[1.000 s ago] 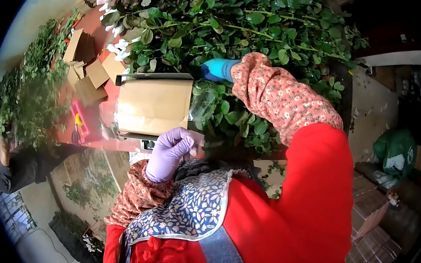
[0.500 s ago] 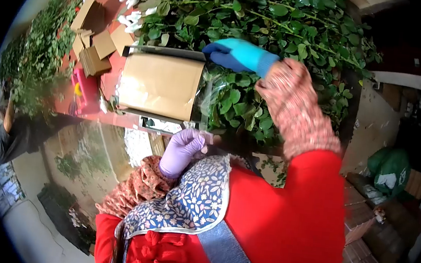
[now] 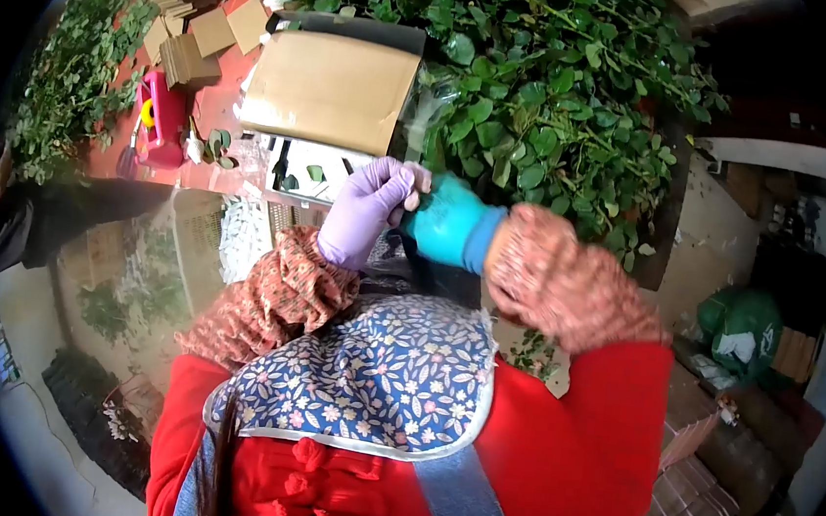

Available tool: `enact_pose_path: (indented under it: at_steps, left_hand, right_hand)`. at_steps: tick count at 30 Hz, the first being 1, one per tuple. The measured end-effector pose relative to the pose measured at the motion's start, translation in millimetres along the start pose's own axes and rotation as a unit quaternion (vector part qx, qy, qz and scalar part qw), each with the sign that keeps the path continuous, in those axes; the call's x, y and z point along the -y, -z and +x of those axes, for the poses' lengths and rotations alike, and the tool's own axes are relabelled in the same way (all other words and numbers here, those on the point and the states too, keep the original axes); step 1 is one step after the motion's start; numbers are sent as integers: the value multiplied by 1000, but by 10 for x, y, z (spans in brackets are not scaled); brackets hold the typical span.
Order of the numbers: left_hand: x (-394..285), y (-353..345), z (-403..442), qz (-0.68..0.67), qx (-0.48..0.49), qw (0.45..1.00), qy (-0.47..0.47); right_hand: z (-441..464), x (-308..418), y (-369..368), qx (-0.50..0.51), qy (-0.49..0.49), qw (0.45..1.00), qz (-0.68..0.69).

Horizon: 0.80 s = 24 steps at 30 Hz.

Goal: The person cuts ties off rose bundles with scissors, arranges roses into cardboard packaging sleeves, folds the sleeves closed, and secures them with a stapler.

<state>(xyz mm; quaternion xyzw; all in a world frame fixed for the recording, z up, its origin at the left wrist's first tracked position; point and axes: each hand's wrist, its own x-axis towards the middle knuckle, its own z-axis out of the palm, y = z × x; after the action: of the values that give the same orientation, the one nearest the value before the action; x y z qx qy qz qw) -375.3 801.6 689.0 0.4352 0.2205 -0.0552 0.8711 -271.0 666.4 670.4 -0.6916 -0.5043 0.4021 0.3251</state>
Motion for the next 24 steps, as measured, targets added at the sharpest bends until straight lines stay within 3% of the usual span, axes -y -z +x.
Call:
enact_pose_path:
  at_steps: [2, 3, 4, 5, 6, 8, 9, 12, 13, 16, 18, 24]
  left_hand:
    - [35, 17, -57, -14, -3, 1000, 6]
    - [107, 187, -57, -35, -7, 999, -12]
    - [194, 181, -79, -63, -21, 997, -28]
    - [333, 244, -64, -73, -6, 997, -35]
    - [411, 279, -82, -83, -5, 996, -38]
    - [539, 317, -113, -99, -20, 995, 6]
    - [609, 336, -113, -100, -28, 995, -4]
    - [839, 372, -67, -142, -50, 987, -52]
    - [906, 431, -40, -118, -61, 990, -41]
    - [1115, 658, 70, -38, -70, 997, 4]
    - [1258, 755, 173, -30, -68, 997, -15]
    - [1243, 981, 522, 25, -112, 992, 59]
  right_hand:
    - [151, -371, -212, -98, -69, 953, 279]
    - [380, -143, -63, 72, -121, 985, -99]
    - [429, 107, 126, 246, -151, 843, -454]
    - [373, 306, 198, 208, -106, 834, -500]
    - [343, 276, 221, 216, -107, 829, -505]
    - [316, 131, 280, 157, -12, 840, -519]
    - [351, 101, 283, 193, -33, 810, -552]
    - [374, 45, 351, 188, 36, 816, -545]
    - [415, 101, 363, 226, -11, 804, -549]
    - [407, 17, 426, 223, 49, 802, -552]
    - [390, 14, 448, 230, 47, 803, -547]
    - [413, -18, 517, 235, 79, 811, -530]
